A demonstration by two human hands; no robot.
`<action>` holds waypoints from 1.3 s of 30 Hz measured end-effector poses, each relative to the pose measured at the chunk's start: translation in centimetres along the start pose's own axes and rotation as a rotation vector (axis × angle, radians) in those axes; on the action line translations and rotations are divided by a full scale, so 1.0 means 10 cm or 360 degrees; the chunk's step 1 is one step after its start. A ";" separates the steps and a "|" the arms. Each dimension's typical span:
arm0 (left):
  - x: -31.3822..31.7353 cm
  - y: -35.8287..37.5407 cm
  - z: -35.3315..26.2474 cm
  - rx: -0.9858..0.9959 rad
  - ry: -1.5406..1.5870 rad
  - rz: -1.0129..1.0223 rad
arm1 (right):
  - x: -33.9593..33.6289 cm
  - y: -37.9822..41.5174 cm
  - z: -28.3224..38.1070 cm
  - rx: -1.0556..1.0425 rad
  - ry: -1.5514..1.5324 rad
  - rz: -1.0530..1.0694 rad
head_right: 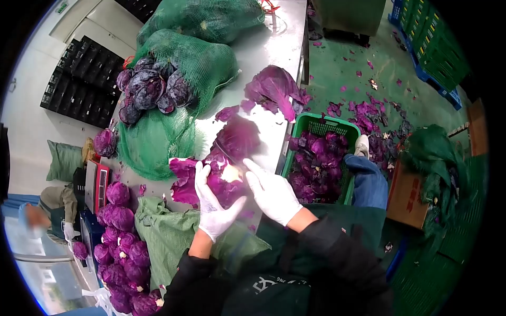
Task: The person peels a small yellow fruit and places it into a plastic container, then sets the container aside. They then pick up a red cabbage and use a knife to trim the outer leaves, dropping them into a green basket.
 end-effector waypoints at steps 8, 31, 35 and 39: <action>-0.10 -0.03 -0.11 -0.0096 -0.0297 0.0133 | -0.07 0.00 0.18 0.0143 0.0363 0.0326; 0.07 0.18 -0.07 -0.0129 -0.0390 -0.0195 | -0.03 -0.04 0.30 0.0074 0.0464 0.0295; 0.09 0.12 -0.13 -0.0121 -0.0450 -0.0159 | 0.01 -0.10 0.15 0.0083 0.0523 0.0230; 0.12 0.09 -0.16 -0.0104 -0.0503 -0.0135 | -0.07 -0.15 0.22 0.0025 0.0633 0.0098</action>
Point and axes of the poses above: each hand's wrist, its own y-axis away from the middle knuckle, its own x-axis out of the palm, z = x × y, the point moved 1 cm from there along -y, towards the middle knuckle, and after that the axes turned 2 degrees about -z, right-handed, at the moved point
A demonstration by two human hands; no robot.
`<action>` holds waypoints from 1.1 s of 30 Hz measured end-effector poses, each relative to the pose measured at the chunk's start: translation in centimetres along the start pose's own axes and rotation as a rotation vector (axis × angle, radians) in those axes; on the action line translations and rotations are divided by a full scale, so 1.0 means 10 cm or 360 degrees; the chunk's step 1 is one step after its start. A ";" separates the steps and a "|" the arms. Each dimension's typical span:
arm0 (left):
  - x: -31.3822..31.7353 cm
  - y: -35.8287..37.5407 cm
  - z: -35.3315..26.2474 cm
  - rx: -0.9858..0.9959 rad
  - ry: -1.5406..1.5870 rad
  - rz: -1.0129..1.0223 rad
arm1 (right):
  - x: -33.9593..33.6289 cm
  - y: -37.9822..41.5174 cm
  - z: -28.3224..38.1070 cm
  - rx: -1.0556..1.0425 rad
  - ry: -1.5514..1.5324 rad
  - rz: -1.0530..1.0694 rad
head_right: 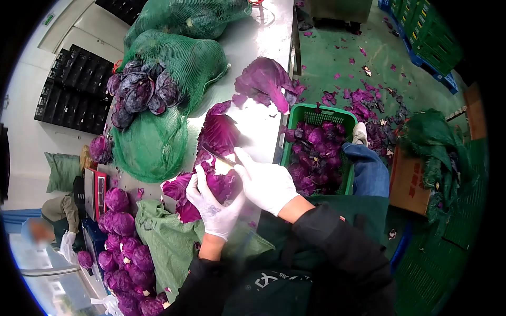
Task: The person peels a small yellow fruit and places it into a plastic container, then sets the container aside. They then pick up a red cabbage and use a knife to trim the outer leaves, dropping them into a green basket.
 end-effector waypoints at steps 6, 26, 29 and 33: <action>-0.01 0.16 0.07 0.0013 0.0057 -0.0100 | 0.42 -0.35 -0.85 0.0259 -0.0627 -0.0217; -0.17 0.04 0.22 -0.0149 0.0281 0.0054 | 0.18 0.12 0.15 -0.0273 -0.0189 -0.0346; -0.14 -0.01 0.25 -0.0151 0.0236 0.0051 | 0.23 0.20 -0.01 -0.0434 -0.0189 -0.0341; -0.16 -0.04 0.24 -0.0216 0.0343 0.0110 | 0.44 0.38 -0.41 -0.0063 -0.0565 -0.0338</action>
Point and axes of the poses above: each hand's wrist, its own y-axis away from the middle knuckle, its own x-axis out of the palm, z = x × y, the point moved 1 cm from there along -y, towards the middle knuckle, and after that the axes turned 2 degrees about -z, right-handed, at the moved point
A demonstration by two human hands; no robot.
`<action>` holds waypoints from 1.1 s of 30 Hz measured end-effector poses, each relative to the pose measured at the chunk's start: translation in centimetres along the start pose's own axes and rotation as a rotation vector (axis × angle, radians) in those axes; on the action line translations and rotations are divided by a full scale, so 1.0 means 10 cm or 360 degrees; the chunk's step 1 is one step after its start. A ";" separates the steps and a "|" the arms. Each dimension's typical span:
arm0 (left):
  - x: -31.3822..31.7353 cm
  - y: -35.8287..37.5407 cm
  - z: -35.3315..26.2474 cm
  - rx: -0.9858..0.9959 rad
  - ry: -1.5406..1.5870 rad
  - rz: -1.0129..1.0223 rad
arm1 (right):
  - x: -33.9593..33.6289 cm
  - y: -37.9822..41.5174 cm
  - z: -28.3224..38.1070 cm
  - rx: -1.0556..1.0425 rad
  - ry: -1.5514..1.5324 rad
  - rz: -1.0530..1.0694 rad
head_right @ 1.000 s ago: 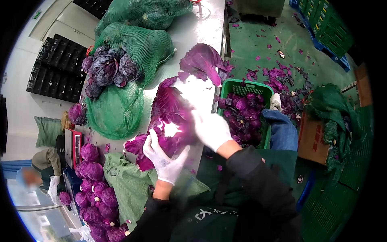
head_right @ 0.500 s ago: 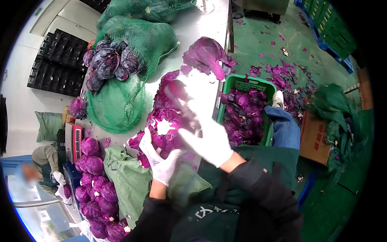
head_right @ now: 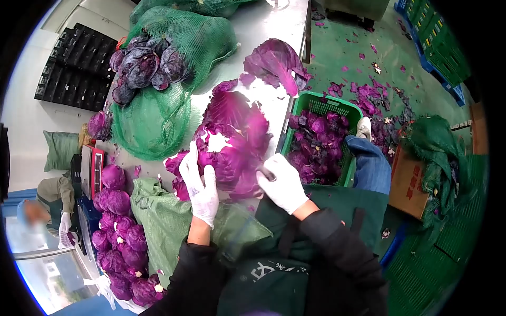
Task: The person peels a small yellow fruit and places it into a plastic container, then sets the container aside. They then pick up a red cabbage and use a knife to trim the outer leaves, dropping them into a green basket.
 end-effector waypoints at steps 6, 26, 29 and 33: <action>0.09 0.00 -0.01 -0.0182 0.0269 -0.0160 | -0.06 -0.03 0.22 0.0069 -0.0192 -0.0116; 0.32 -0.29 -0.15 -0.0082 0.0698 -0.0009 | -0.25 -0.66 -0.07 0.0214 0.0519 0.0157; 0.32 -0.31 -0.05 -0.0101 0.0795 0.0029 | -0.19 -0.62 -0.20 0.0063 0.0288 -0.0006; 0.27 -0.34 0.22 -0.0635 0.1508 0.0109 | -0.21 -0.48 -0.51 0.0293 0.0175 -0.0144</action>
Point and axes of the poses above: each hand's wrist, its own y-axis away from the middle knuckle, its own x-axis out of the palm, z = x × y, the point moved 1 cm from there along -y, towards the middle knuckle, and after that the axes turned 2 degrees about -z, right-handed, at the moved point
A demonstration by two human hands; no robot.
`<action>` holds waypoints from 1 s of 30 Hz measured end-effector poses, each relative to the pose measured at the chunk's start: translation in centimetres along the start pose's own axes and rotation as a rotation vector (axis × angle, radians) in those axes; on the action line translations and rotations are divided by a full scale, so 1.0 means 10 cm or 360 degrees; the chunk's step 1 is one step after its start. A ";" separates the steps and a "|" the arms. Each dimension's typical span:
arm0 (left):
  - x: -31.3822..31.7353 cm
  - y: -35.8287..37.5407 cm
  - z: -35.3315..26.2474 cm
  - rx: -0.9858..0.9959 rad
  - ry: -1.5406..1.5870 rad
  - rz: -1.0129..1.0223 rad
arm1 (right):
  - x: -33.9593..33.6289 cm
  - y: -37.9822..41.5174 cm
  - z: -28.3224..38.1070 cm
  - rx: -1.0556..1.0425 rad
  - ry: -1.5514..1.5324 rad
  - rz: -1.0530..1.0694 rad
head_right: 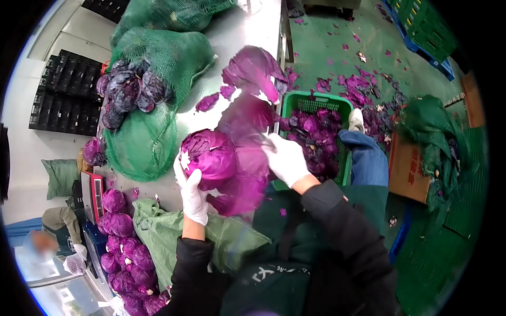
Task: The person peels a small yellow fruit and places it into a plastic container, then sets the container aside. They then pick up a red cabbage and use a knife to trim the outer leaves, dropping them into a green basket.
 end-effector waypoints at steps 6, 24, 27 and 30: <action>0.13 -0.10 -0.04 0.0042 0.0013 0.0279 | -0.45 -0.11 0.09 0.0047 0.0173 -0.0094; 0.70 -0.09 -0.40 0.0388 -0.1251 0.0362 | -0.69 -0.68 -0.18 -0.0008 0.0324 -0.0337; 0.75 -0.04 -0.42 0.0652 -0.1374 0.0481 | -0.86 -0.50 -0.12 -0.0159 0.0327 -0.0413; 0.85 -0.03 -0.39 0.0714 -0.1442 0.0554 | -0.90 -0.18 0.22 -0.0206 0.0326 -0.0348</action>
Point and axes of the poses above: each hand's wrist, its own y-axis away from the middle knuckle, its own x-axis out of the palm, z = x × y, the point moved 1 cm from there along -y, towards the middle knuckle, and after that the axes turned 2 degrees about -z, right-handed, at the moved point
